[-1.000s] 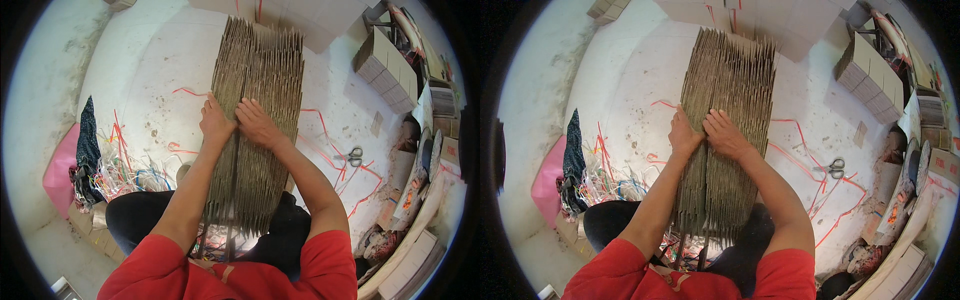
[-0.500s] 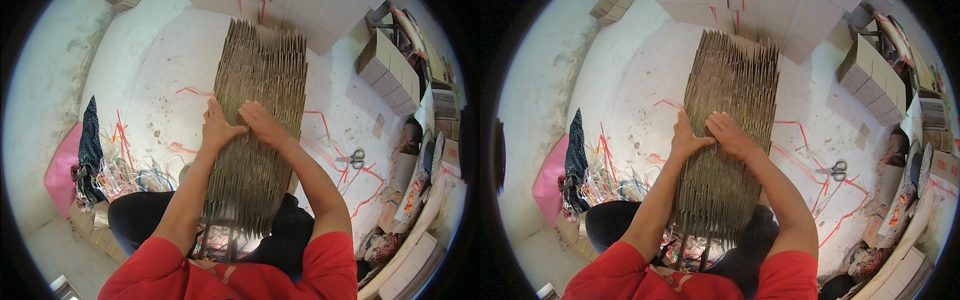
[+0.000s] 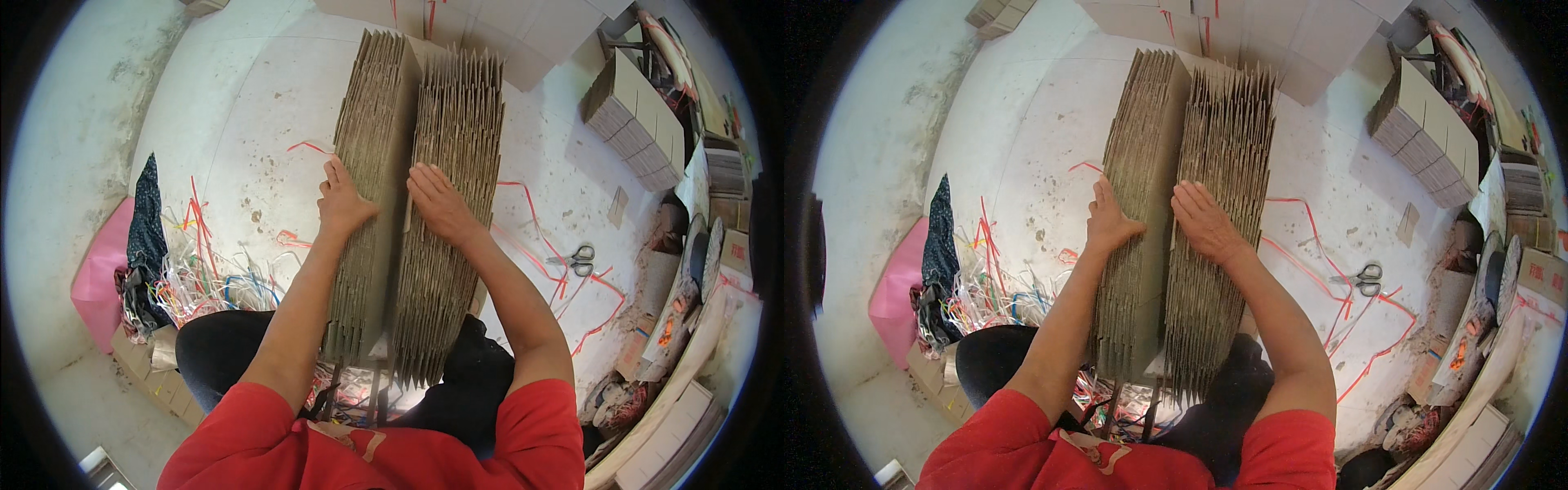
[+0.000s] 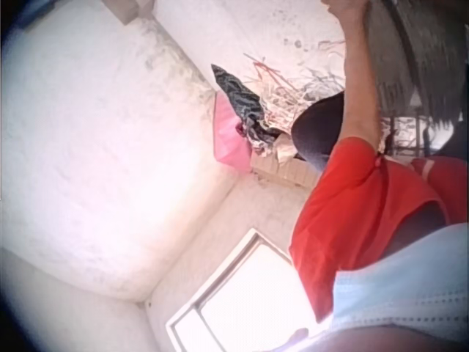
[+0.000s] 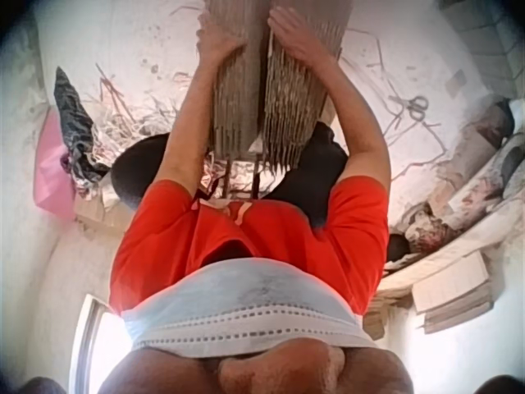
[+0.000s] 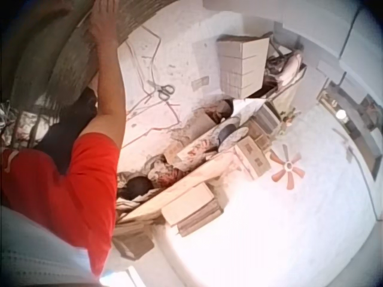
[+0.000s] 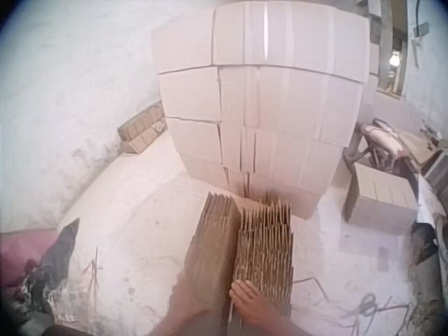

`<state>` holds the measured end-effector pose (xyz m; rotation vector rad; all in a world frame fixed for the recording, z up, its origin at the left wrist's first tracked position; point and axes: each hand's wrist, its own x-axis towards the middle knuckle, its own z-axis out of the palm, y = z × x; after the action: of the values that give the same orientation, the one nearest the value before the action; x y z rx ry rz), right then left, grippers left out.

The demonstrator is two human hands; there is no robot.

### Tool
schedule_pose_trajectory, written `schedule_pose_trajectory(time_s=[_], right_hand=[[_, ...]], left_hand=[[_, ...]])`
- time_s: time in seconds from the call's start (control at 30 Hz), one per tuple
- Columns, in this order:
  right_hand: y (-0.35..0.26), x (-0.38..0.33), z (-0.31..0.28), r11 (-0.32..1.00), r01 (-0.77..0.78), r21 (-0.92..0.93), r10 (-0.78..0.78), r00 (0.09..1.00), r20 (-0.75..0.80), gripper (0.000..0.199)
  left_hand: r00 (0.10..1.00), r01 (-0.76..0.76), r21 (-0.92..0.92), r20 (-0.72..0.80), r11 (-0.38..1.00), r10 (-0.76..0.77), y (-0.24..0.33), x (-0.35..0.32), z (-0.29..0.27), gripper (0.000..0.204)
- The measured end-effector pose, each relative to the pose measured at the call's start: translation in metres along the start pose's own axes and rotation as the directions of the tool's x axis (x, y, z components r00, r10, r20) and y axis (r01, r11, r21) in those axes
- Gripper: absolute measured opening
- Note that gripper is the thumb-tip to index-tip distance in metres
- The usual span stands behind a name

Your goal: The person sits on the floor and bundles stacks of corrugated cardboard sheets using red and white plastic ties. They wrap the ties around the stacks, tie knots, and trim the excess with scissors. The person then moves the finished bundles aside and repeats the process with another stack.

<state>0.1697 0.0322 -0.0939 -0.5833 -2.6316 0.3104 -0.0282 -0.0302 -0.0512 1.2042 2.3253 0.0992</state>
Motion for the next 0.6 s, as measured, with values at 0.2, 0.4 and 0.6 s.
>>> schedule_pose_trajectory(time_s=[0.2,0.4,0.6], right_hand=[[-0.002,0.003,0.0,1.0,0.006,0.002,-0.006,0.998,-0.059,0.035],[-0.001,0.003,0.001,1.0,0.019,0.005,-0.019,0.997,-0.068,0.035],[0.0,0.003,0.003,0.999,0.019,0.046,-0.015,0.996,-0.088,0.036]], left_hand=[[0.989,-0.082,0.065,-0.114,0.995,0.089,0.001,-0.006,0.009,0.12],[0.998,0.042,0.053,-0.058,0.998,-0.039,0.012,-0.002,0.004,0.122],[0.993,0.026,0.09,-0.114,0.996,-0.015,0.022,-0.003,0.001,0.124]])
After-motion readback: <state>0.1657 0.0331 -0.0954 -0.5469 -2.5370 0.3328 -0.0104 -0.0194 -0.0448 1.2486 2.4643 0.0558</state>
